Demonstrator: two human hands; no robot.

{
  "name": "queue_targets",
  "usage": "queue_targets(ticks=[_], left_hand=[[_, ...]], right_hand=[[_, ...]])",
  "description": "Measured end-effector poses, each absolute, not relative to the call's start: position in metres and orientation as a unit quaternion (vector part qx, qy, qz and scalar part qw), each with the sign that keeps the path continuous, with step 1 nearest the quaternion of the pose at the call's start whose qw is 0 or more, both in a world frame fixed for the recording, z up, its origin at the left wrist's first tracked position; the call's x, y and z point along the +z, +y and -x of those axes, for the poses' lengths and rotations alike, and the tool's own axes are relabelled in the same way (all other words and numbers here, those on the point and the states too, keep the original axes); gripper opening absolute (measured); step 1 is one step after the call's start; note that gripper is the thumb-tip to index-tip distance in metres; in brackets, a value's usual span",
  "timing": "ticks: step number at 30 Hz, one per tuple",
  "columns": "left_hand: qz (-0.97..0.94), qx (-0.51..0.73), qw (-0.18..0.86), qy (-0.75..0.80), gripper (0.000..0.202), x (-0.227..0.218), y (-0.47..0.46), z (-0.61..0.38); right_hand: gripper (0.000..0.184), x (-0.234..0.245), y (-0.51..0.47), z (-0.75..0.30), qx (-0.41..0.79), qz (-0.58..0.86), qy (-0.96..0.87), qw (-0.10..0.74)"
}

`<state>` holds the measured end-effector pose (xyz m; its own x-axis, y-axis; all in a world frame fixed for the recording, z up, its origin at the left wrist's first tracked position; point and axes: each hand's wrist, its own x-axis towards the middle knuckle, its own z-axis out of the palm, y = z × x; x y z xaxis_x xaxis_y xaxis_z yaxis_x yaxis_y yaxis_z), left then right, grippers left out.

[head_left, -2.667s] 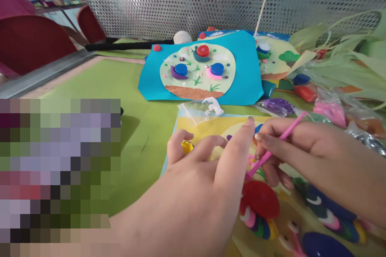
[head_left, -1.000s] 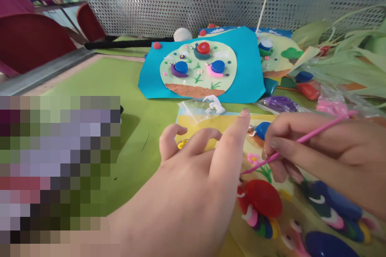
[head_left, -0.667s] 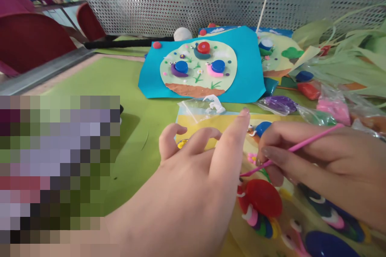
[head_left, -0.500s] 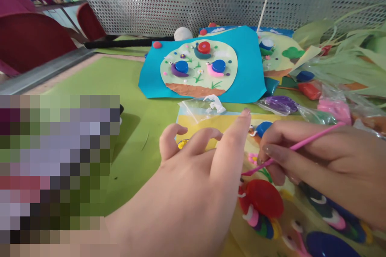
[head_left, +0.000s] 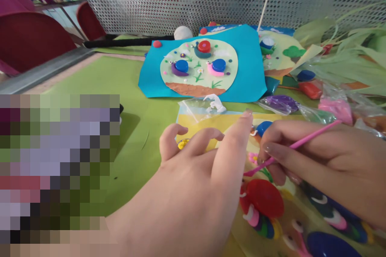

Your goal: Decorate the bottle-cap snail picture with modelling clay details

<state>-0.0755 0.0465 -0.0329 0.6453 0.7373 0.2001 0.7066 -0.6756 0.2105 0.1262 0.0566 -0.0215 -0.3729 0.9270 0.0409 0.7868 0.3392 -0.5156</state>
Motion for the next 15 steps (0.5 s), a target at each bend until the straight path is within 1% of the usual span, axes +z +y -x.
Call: queue_targets(ticks=[7,11,15], left_hand=[[-0.911,0.125,0.062,0.387,0.067,-0.0296,0.0443,0.0745],[-0.911,0.129,0.059,0.387,0.066,-0.0313,0.0454,0.0735],[-0.916,0.132,0.054,0.375,0.060,-0.0332,0.0457,0.0721]], right_hand=[[0.033,-0.0250,0.0589,-0.1239,0.228,0.530,-0.798,0.176],[0.035,-0.0245,0.0576,-0.1260,0.225,0.537,-0.794,0.178],[0.033,-0.0229,0.0581,-0.1253,0.220,0.525,-0.803,0.178]])
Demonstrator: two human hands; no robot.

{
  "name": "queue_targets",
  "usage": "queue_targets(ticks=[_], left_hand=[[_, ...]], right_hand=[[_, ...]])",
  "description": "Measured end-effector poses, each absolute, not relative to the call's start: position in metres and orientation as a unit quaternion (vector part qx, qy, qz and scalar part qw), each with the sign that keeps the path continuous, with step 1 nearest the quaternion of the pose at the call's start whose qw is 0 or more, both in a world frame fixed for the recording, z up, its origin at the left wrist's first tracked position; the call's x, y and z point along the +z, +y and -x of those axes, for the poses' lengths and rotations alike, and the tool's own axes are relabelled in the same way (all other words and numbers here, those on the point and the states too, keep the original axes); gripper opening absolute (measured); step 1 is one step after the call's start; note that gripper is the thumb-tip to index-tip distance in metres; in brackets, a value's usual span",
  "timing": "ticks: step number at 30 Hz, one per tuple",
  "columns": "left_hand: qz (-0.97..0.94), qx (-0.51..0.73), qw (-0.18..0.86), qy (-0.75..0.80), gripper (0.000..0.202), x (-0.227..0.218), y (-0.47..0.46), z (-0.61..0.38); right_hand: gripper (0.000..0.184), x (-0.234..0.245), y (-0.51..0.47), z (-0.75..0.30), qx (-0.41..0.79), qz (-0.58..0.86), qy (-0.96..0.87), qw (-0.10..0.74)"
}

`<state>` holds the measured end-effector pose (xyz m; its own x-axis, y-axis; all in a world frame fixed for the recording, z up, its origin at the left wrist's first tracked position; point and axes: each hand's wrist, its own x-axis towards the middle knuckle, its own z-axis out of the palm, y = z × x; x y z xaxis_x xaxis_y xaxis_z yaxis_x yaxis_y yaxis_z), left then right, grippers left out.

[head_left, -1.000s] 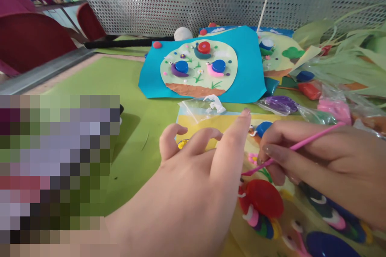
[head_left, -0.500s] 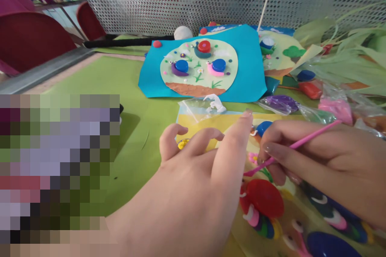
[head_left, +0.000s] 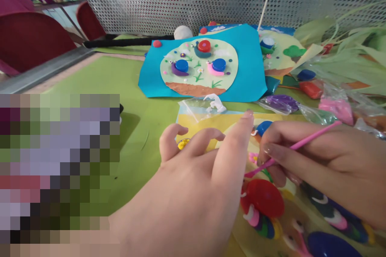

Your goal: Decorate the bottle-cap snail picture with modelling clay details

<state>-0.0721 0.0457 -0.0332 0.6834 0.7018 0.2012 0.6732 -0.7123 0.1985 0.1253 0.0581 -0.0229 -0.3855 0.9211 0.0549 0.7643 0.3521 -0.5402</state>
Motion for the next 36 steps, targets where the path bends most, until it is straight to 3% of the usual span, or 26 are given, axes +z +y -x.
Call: queue_targets(ticks=[10,18,36], left_hand=[[-0.912,0.139,0.052,0.383,0.057,-0.0325,0.0479,0.0740],[-0.893,0.152,0.078,0.417,0.068,-0.0340,0.0463,0.0754],[-0.911,0.144,0.057,0.382,0.063,-0.0356,0.0443,0.0755]], right_hand=[[0.029,-0.0211,0.0612,-0.1262,0.209,0.497,-0.824,0.173],[0.032,-0.0218,0.0597,-0.1284,0.215,0.504,-0.818,0.173],[0.036,-0.0214,0.0611,-0.1281,0.175,0.530,-0.809,0.184]])
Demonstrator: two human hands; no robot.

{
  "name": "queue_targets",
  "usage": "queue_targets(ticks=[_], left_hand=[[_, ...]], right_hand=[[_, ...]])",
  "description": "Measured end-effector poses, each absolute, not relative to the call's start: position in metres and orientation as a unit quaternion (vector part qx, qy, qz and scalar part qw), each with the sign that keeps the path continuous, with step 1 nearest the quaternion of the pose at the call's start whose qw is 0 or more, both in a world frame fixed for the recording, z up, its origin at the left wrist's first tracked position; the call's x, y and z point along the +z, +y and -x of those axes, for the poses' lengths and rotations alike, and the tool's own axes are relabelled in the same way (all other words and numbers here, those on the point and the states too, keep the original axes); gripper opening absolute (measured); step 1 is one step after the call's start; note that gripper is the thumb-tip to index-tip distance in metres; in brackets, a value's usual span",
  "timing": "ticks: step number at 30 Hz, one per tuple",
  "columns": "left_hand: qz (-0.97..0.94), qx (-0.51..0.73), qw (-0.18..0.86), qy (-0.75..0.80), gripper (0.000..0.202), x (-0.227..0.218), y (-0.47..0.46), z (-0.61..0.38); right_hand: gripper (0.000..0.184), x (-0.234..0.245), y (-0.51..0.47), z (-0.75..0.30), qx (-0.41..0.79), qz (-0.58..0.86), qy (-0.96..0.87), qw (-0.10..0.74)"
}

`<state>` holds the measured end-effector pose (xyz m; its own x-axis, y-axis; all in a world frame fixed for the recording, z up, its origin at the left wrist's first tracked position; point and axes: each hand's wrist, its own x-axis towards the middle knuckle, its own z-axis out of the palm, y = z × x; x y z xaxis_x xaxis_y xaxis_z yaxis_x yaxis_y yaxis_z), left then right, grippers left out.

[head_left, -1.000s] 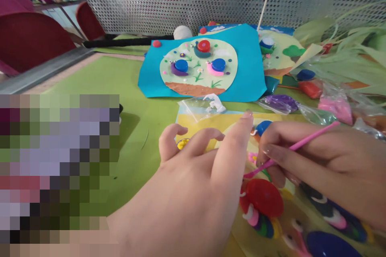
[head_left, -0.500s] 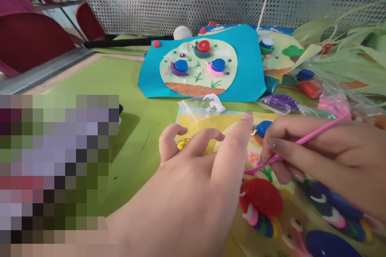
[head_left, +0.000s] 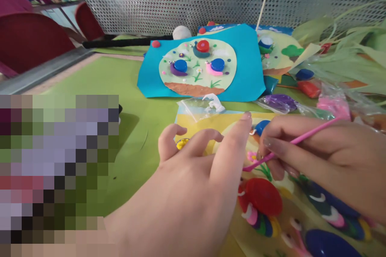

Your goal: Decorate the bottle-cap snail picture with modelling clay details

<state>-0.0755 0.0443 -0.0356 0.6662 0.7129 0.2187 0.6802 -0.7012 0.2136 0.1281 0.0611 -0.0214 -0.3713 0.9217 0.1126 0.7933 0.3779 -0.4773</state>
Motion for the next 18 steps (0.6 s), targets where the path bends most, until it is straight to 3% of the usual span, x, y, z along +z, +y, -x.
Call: queue_targets(ticks=[10,18], left_hand=[[-0.905,0.150,0.122,0.379,0.065,-0.0328,0.0459,0.0740],[-0.900,0.140,0.173,0.375,0.072,-0.0334,0.0460,0.0751]], right_hand=[[0.028,-0.0216,0.0627,-0.1276,0.207,0.491,-0.826,0.184],[0.030,-0.0180,0.0578,-0.1300,0.220,0.567,-0.774,0.177]])
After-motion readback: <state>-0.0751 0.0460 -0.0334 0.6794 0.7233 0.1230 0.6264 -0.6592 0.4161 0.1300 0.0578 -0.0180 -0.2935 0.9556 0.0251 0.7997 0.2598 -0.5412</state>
